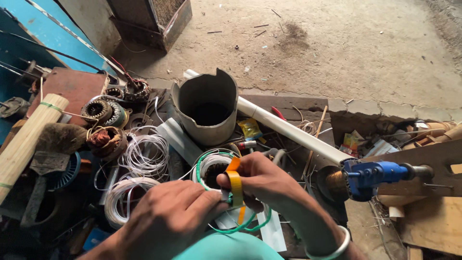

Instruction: The person strips the end of a green wire, then wraps the exposed section with yellow electrical tape. They continue wrapping the tape around the wire end to insulate it.

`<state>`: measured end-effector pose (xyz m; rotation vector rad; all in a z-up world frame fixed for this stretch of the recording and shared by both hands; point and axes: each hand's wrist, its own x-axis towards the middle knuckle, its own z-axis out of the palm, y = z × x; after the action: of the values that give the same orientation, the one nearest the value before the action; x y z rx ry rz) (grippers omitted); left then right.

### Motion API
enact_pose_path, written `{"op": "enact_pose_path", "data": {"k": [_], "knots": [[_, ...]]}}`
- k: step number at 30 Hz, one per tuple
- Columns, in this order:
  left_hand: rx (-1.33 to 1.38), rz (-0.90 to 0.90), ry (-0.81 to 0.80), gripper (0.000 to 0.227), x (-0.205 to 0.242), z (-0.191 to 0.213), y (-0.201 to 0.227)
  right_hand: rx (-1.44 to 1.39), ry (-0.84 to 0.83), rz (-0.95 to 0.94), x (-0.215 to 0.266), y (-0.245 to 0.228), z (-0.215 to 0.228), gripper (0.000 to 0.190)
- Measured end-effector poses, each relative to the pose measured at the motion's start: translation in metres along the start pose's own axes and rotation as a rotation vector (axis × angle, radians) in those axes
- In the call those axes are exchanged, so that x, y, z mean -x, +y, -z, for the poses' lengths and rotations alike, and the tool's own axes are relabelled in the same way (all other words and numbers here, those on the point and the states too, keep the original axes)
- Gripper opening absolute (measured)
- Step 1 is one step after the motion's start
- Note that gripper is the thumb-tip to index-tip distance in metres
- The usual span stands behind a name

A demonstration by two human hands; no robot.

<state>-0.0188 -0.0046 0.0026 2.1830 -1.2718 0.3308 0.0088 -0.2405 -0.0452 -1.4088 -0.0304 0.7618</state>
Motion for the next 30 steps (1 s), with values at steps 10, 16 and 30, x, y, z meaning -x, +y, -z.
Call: {"op": "enact_pose_path", "data": {"k": [10, 16, 30], "knots": [[0.385, 0.384, -0.188, 0.014, -0.002, -0.004, -0.003, -0.491, -0.108, -0.096, 0.012, -0.024, 0.009, 0.050], [1.038, 0.820, -0.488, 0.021, -0.009, 0.008, -0.013, 0.135, -0.209, 0.640, 0.039, -0.032, -0.003, 0.044], [0.298, 0.291, -0.108, 0.016, -0.006, 0.006, 0.002, 0.024, 0.110, 0.802, 0.007, 0.007, -0.013, 0.024]]}}
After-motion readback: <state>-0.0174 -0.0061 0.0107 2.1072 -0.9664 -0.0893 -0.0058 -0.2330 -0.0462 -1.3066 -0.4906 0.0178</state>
